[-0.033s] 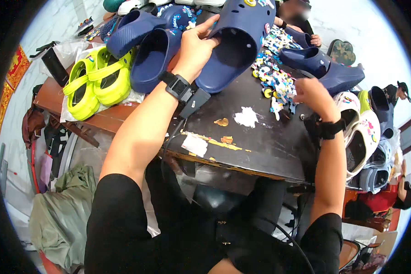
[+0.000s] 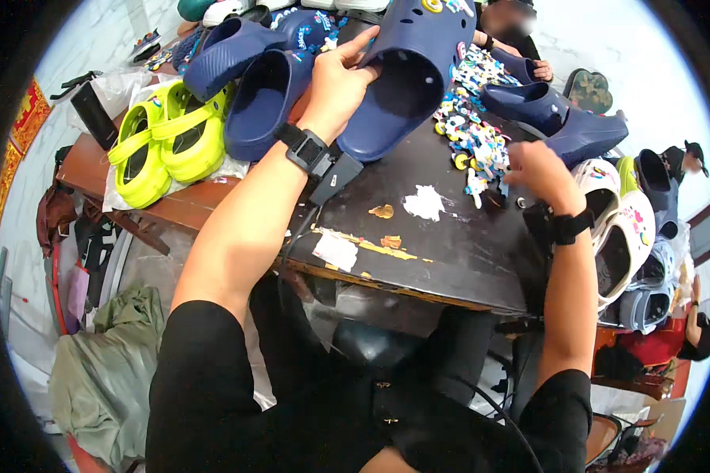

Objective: Decorating clogs by inserting plastic charms into the holes.

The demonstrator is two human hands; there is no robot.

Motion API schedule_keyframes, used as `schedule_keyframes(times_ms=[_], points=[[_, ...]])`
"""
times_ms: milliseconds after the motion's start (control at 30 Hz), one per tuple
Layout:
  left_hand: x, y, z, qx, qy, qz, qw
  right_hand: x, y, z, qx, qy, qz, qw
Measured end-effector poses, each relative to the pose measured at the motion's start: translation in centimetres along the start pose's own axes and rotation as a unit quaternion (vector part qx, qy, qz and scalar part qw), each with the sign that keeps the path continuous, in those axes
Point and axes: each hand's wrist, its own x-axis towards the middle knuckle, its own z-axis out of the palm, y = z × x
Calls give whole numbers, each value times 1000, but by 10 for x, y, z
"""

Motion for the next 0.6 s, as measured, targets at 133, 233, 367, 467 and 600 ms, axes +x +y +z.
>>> schedule_keyframes(times_ms=[133, 233, 367, 467, 600], points=[[0, 11, 8, 4, 9, 15, 1000, -22, 6, 7, -35, -42, 28, 998], [2, 5, 4, 28, 14, 39, 999, -23, 14, 22, -38, -45, 14, 998], [3, 0, 5, 48, 22, 33, 998, -24, 16, 26, -31, -38, 2, 999], [-1, 11, 10, 28, 13, 24, 999, -23, 21, 27, 12, -29, -21, 999], [-1, 14, 8, 33, -12, 45, 998, -14, -8, -7, 148, 153, -95, 972]])
